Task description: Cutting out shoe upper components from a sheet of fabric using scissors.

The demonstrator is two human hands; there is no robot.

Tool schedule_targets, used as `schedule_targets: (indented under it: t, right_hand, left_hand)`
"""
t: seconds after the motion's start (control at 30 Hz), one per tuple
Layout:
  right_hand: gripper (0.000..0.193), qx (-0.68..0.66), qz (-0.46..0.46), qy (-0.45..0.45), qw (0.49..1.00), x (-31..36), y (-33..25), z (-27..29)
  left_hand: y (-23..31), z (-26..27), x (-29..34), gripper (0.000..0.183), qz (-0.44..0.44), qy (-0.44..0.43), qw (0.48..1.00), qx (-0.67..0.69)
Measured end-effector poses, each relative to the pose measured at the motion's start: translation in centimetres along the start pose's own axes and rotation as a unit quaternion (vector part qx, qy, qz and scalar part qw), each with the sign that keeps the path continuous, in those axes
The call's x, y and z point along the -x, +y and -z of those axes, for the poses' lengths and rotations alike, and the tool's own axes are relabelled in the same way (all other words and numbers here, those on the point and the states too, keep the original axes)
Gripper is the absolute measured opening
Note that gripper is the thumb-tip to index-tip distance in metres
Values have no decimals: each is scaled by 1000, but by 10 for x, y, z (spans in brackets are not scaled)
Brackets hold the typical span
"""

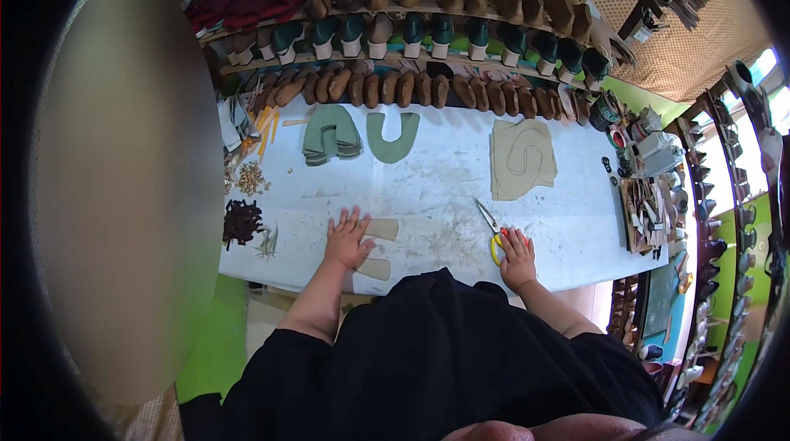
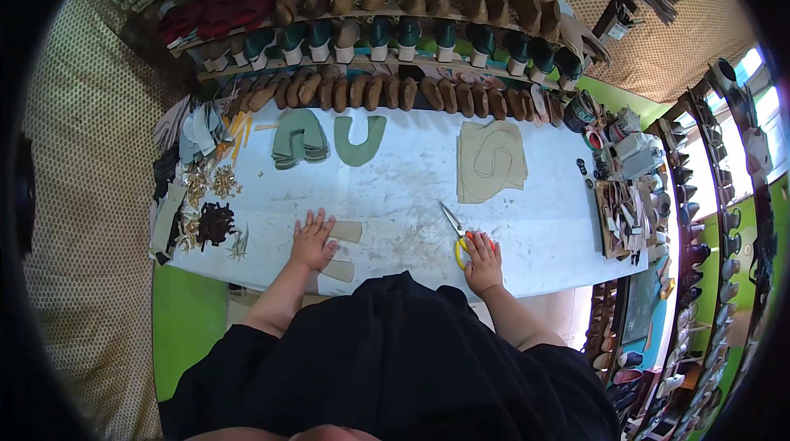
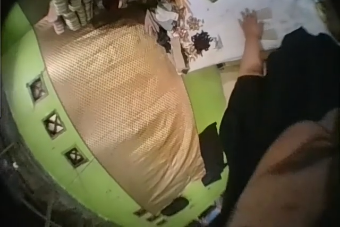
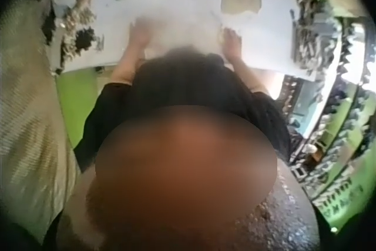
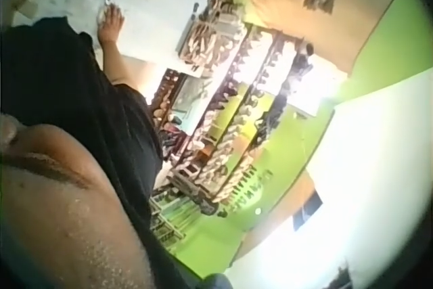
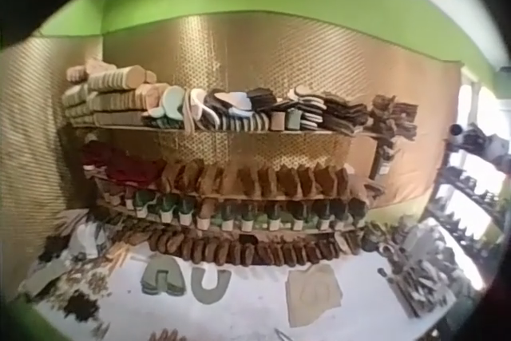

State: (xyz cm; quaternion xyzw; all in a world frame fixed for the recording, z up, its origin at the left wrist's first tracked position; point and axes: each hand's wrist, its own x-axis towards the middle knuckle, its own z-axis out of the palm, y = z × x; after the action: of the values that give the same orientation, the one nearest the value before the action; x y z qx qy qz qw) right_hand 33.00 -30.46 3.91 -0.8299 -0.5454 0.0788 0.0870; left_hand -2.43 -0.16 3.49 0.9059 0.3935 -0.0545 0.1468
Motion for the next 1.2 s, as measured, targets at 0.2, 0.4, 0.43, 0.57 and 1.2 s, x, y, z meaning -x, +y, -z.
schedule_targets:
  t: [0.2, 0.4, 0.43, 0.57, 1.2]
  right_hand:
    - [67, -16, -4, -5, 1000, -3, 2, 2]
    - [68, -25, 1, -4, 1000, -2, 4, -1]
    - [68, -25, 1, -3, 1000, -2, 5, -1]
    - [69, -29, 7, 5, 1000, -3, 5, -2]
    - [67, -39, -8, 2, 999, -6, 8, 2]
  left_hand:
    - [-9, 18, -11, 78, 122, 44, 990, -49]
    - [-1, 14, -48, 77, 129, 93, 987, -11]
    - [3, 15, -60, 76, 88, 92, 992, 12]
    - [13, 15, -121, 74, -37, 116, 991, 49]
    - [23, 63, -237, 25, 53, 153, 970, 180]
